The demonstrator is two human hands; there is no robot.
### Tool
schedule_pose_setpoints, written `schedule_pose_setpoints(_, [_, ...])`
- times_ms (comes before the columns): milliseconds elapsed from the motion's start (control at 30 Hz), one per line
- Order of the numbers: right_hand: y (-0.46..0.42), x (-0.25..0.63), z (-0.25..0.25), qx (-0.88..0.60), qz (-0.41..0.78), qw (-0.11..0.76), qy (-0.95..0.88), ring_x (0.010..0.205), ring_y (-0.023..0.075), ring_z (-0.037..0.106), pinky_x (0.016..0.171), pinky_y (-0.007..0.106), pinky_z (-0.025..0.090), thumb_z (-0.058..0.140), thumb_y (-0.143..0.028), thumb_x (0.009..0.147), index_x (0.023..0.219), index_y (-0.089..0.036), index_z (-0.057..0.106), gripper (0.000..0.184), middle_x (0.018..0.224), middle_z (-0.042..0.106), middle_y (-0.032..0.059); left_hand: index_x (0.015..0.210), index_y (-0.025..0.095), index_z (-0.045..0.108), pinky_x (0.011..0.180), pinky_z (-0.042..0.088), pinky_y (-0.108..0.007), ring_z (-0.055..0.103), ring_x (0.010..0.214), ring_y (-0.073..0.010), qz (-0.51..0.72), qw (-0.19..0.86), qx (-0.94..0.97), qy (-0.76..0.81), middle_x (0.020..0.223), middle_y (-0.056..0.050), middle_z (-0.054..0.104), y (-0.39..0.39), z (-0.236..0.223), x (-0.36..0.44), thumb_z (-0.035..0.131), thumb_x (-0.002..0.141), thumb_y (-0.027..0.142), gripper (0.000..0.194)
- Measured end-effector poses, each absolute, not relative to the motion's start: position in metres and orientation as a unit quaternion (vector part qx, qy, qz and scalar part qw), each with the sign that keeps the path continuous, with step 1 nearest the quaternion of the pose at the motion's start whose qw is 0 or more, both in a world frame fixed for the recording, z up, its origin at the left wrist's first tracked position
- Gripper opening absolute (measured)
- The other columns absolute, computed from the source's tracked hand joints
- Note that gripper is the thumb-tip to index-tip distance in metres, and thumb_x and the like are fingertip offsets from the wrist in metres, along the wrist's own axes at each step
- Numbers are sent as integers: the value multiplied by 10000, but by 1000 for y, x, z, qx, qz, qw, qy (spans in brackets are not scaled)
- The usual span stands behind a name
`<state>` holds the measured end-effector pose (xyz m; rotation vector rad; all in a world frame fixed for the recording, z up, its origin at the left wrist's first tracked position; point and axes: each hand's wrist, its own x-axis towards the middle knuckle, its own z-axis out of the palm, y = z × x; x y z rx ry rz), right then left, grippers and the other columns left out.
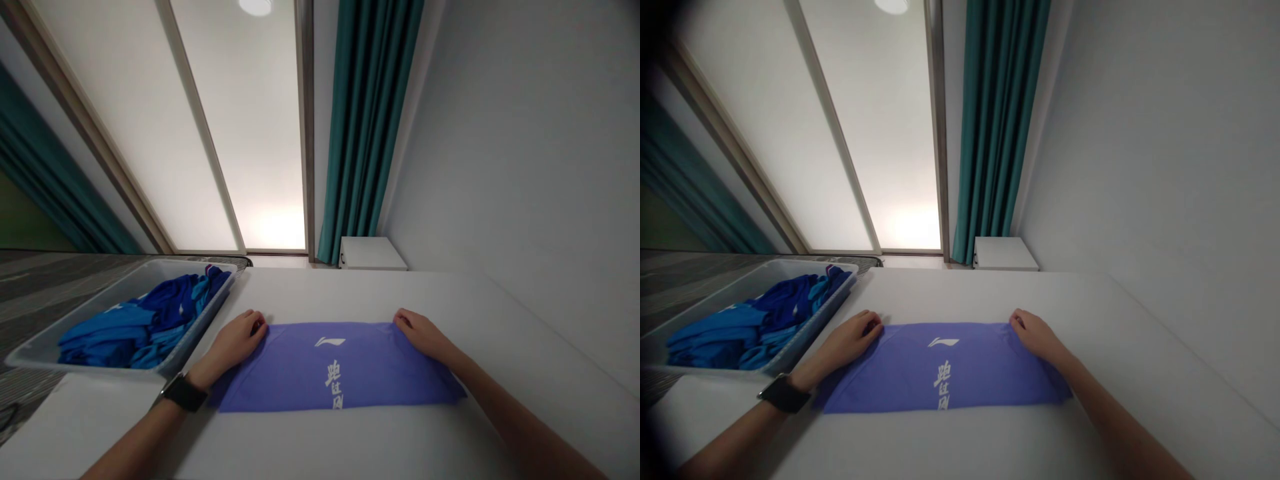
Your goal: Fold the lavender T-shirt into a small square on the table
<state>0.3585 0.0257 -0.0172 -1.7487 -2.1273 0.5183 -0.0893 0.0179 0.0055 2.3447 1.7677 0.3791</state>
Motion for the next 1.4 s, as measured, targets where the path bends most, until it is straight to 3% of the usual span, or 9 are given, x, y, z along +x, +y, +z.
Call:
schedule_pose_setpoints(167, [34,358,-9,-612,157,129,-765,771,201,603,712,300,412,374,-330,944,764,-199,581,305,813,650,71,911,209,648,863,389,-392,595,962,-266,108,7,810,576,951,-86,670,24,16,-65,437,936,328,244])
schedule_pose_setpoints(467, [33,300,14,-559,-18,42,-828,975,254,582,831,348,376,378,-233,986,981,-167,656,286,1022,667,130,956,207,672,852,422,-365,593,935,-228,124,67,868,477,949,-84,666,36,9,15,433,965,306,259])
schedule_pose_setpoints(733, [29,251,17,-507,0,22,-862,1004,238,591,850,331,383,380,-269,1010,996,-173,647,284,1048,675,109,944,198,667,847,437,-350,596,927,-217,135,63,885,440,936,-81,665,38,2,30,447,977,294,243])
schedule_pose_setpoints(1033, [39,254,12,-534,45,-4,-844,955,225,653,811,299,390,371,-271,1018,962,-179,642,292,1007,722,104,923,214,646,775,464,-302,639,857,-202,119,92,880,450,916,-69,689,44,3,18,413,983,306,257])
schedule_pose_setpoints(1400, [37,268,15,-503,99,24,-858,931,207,644,823,281,416,367,-280,1015,908,-179,653,321,988,710,96,930,220,638,739,450,-277,649,825,-202,110,127,892,420,897,-53,689,42,10,-2,413,993,358,270])
